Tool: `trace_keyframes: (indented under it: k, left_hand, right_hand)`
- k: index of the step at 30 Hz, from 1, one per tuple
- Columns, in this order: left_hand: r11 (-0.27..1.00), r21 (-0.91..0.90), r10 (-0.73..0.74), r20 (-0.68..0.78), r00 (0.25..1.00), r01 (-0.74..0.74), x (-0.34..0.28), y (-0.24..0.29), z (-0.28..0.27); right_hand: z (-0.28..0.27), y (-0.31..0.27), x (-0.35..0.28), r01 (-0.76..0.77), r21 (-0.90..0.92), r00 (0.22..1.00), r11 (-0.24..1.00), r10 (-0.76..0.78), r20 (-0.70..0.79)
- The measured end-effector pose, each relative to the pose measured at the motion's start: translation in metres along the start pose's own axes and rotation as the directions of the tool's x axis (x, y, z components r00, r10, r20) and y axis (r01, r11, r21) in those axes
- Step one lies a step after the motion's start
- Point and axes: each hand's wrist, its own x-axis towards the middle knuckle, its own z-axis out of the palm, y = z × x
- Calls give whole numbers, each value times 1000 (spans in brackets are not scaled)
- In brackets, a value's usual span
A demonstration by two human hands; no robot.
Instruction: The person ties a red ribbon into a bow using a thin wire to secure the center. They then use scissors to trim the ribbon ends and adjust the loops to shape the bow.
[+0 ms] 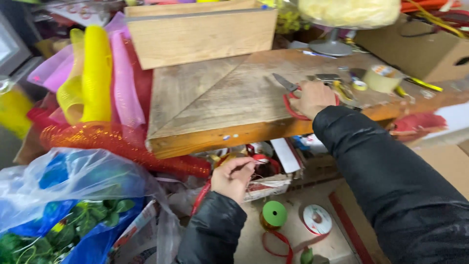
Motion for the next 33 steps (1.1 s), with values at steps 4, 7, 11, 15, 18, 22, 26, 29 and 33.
trace_keyframes:
  k: [4,7,11,15,18,22,26,29,33]
  left_hand:
    - [997,83,-1,-18,1000,3,2,9,-5]
    - [994,107,-20,-1,1000,20,-4,32,-7]
    - [999,2,35,-10,999,-35,-14,40,-6]
    - [999,30,34,-7,999,-34,-18,42,-5]
    - [999,36,40,7,999,-41,-13,42,-4]
    - [997,70,29,22,999,-31,-12,34,-5]
    - [995,6,99,26,995,-99,-12,35,-1]
    - [982,103,144,144,979,-159,-15,43,-14]
    - [980,94,160,147,976,-175,-19,47,-15]
  right_hand:
    - [23,-5,21,72,-93,997,993,-73,-6]
    - [31,-22,13,141,-217,977,966,-171,-125]
    - [19,-64,-47,544,219,838,810,-515,-181]
    - [49,-67,-54,568,269,823,778,-533,-196]
    - [69,-64,-52,538,187,836,822,-493,-240]
    - [78,-57,-69,602,156,749,783,-487,-449]
    - [75,-59,-71,638,13,624,770,-507,-595]
    - [54,-61,-83,718,20,568,696,-568,-596]
    - [38,-46,-144,646,367,694,670,-315,-647]
